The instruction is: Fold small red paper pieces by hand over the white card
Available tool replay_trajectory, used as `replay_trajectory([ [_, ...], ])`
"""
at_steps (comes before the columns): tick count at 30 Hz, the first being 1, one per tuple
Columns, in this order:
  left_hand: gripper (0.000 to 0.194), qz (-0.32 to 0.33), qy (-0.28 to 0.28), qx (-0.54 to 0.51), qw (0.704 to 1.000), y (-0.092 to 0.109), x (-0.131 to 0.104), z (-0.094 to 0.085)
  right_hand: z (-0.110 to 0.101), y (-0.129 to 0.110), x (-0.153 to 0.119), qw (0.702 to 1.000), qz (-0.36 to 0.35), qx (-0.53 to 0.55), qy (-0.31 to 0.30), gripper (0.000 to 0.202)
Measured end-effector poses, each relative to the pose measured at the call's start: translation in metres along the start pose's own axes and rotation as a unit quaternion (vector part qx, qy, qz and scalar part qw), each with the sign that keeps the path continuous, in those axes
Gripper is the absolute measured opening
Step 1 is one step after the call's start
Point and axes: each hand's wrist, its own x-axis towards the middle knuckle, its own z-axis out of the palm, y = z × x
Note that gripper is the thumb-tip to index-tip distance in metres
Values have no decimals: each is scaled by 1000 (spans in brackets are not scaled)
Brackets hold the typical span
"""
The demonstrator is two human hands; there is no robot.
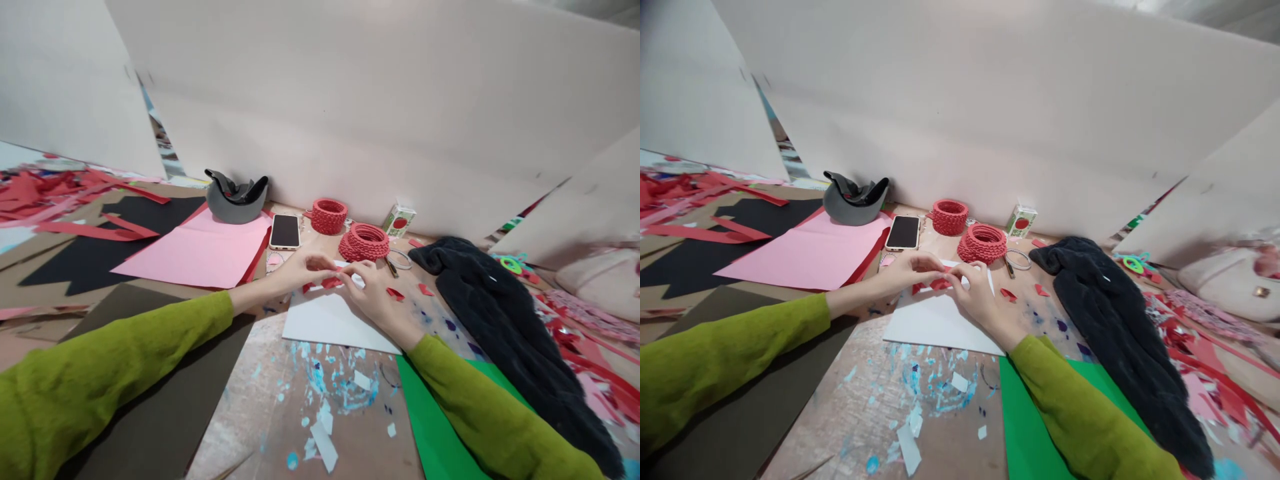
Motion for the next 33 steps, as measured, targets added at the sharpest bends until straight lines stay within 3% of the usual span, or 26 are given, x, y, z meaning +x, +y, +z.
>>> replay_trajectory([
  [4,27,1,-16,-1,1000,-3,2,0,-1,-3,-1,1000,-11,-5,20,10],
  [8,28,-29,61,-40,997,-3,4,1,-2,-3,-3,997,-37,-9,72,27],
  [10,27,-55,86,-72,992,-1,4,0,-2,-1,-4,996,-59,-20,60,27],
  [14,27,-83,85,-106,987,2,4,1,-1,5,-3,997,-68,-15,37,16],
  [23,29,-87,55,-80,992,1,3,2,0,16,4,976,72,204,42,7],
  [28,30,-81,54,-53,994,3,3,1,3,17,6,945,168,278,26,20],
  [33,31,-71,13,-61,995,2,3,2,5,17,5,936,187,295,31,24],
])
